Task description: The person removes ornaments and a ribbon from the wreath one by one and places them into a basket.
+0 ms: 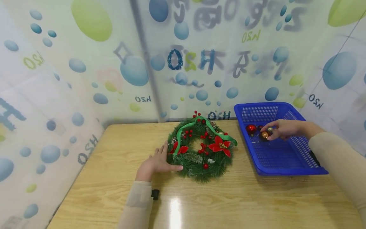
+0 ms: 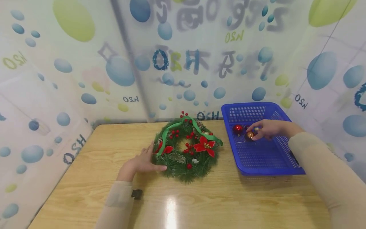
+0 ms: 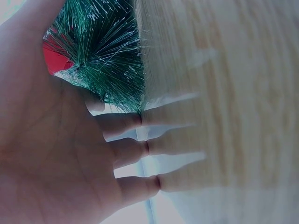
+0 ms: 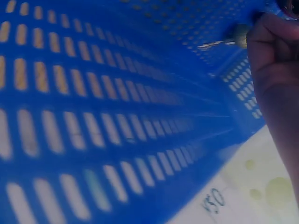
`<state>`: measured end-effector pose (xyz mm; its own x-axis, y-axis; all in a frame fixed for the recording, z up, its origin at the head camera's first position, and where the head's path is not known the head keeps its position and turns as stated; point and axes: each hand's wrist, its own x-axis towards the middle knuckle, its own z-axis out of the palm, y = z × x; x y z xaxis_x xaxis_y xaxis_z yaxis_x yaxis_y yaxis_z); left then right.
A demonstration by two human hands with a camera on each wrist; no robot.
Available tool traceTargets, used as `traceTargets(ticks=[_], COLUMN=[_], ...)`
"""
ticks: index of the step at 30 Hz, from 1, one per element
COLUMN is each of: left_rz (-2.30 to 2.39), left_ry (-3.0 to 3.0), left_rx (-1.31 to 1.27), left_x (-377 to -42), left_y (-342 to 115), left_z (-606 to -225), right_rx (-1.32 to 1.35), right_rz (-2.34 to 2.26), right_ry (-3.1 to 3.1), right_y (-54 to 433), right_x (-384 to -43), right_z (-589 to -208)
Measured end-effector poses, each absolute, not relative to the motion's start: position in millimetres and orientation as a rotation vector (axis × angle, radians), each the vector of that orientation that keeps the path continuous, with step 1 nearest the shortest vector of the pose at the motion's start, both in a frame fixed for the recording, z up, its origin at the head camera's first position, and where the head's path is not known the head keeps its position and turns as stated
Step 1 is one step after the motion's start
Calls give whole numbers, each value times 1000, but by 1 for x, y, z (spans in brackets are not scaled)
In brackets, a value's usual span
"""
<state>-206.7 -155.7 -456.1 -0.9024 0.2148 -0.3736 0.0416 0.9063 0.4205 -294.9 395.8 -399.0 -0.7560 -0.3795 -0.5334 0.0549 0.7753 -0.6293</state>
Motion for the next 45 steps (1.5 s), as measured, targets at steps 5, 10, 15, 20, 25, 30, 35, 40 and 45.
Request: traceTargets(ticks=[5, 10, 15, 20, 25, 30, 35, 40, 45], left_rz=[559, 552, 563, 565, 559, 562, 559, 565, 576], left_ry=[2653, 2651, 2645, 2654, 2655, 2657, 2659, 2662, 2650], left_rx=[191, 192, 190, 200, 200, 194, 191, 194, 190], left_x=[-207, -207, -207, -208, -208, -207, -206, -205, -205], left_y=[-156, -157, -156, -155, -156, -157, -158, -158, -157], left_z=[-455, -456, -457, -458, -456, -455, -456, -455, -454], right_rx=[-197, -189, -199, -222, -248, -297, -392, -445, -505], right_rz=[-852, -823, -799, -823, -839, -843, -774, -720, -669], right_ry=[2255, 2216, 2190, 2180, 2234, 2284, 2331, 2368, 2382], right_y=[403, 400, 394, 393, 386, 373, 353, 326, 294], right_x=[-293, -291, -290, -292, -298, -308, -319, -325, -328], right_z=[-407, -409, -409, -401, -379, -348, -321, -302, -292])
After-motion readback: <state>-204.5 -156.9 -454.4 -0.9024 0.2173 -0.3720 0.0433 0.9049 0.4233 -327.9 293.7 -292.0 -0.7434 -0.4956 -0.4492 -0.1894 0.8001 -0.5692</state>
